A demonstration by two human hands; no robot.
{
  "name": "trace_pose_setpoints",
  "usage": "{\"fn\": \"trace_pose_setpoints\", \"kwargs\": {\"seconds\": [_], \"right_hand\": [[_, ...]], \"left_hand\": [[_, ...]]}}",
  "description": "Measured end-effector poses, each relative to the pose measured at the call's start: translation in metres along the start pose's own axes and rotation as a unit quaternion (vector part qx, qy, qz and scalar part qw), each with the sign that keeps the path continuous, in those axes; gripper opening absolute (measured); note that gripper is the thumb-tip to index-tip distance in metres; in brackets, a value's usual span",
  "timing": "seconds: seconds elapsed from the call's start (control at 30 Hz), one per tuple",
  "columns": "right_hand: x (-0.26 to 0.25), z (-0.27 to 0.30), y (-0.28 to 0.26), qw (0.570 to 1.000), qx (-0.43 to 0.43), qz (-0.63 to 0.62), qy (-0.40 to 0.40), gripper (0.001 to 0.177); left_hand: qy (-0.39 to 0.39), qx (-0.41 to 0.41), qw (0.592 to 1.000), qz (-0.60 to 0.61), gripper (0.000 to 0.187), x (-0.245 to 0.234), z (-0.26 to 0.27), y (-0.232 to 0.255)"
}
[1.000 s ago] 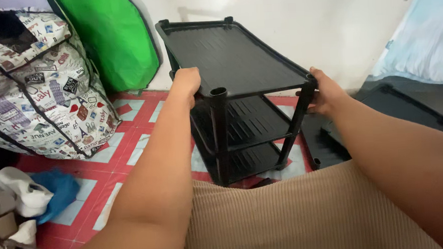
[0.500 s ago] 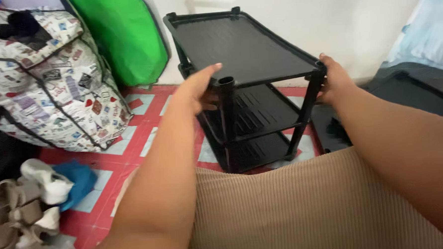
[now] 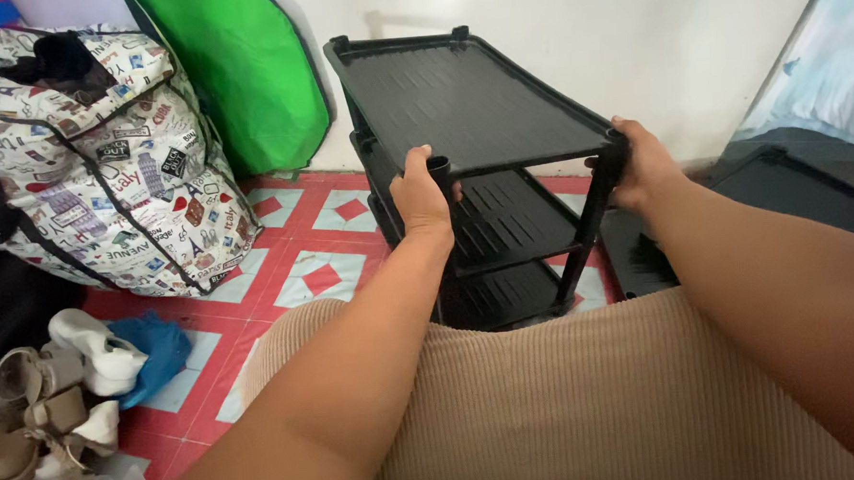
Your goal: The person assembles a black plastic three-tier shelving unit by inserting vertical support poles into the shelf trays and securing them. They handle multiple shelf trays and poles, aligning and pressing components together to form the structure.
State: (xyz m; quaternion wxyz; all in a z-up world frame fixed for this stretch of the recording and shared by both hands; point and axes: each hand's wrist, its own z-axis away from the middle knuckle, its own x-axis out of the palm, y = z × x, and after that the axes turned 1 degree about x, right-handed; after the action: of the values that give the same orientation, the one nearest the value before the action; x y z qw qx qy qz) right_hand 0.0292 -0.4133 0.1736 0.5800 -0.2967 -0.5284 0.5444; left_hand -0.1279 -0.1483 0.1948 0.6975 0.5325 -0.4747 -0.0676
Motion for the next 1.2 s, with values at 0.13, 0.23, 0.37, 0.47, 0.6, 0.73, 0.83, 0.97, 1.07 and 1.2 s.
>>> {"fn": "trace_pose_setpoints", "kwargs": {"seconds": [0.13,0.23,0.37,0.47,0.6,0.73,0.83,0.97,1.07,1.2], "right_hand": [[-0.003,0.003,0.003,0.999,-0.015,-0.030,0.004,0.053],[0.000,0.003,0.001,0.998,-0.011,-0.030,-0.046,0.049],[0.013,0.012,-0.007,0.998,0.034,-0.032,-0.048,0.052],[0.024,0.029,-0.014,0.996,0.065,-0.019,-0.055,0.067],[0.040,0.059,-0.025,0.991,0.115,-0.017,-0.071,0.090],[0.052,0.074,-0.032,0.984,0.146,0.059,-0.081,0.082],[0.054,0.071,-0.032,0.972,0.153,0.137,-0.117,0.066],[0.050,0.050,-0.023,0.980,0.115,0.157,-0.033,0.037],[0.047,0.032,-0.015,0.988,0.107,0.104,-0.042,0.032],[0.042,0.017,-0.005,0.992,0.105,0.041,-0.049,0.029]], "left_hand": [[-0.003,0.009,1.000,0.008,0.034,-0.003,-0.007,-0.008],[0.005,0.006,1.000,-0.001,0.037,-0.007,-0.020,-0.002],[-0.021,0.011,1.000,0.003,0.033,-0.021,-0.041,0.016],[-0.043,0.024,0.999,0.010,0.033,-0.033,-0.054,0.032],[-0.034,-0.012,0.999,0.017,0.031,-0.047,-0.063,0.048],[-0.070,-0.009,0.997,0.021,0.030,-0.058,-0.067,0.051],[-0.080,-0.029,0.996,0.016,0.030,-0.061,-0.070,0.052],[-0.083,-0.021,0.996,0.003,0.031,-0.063,-0.074,0.052],[-0.086,-0.025,0.996,-0.001,0.030,-0.064,-0.080,0.052],[-0.041,-0.036,0.998,0.005,0.024,-0.065,-0.087,0.044]]}}
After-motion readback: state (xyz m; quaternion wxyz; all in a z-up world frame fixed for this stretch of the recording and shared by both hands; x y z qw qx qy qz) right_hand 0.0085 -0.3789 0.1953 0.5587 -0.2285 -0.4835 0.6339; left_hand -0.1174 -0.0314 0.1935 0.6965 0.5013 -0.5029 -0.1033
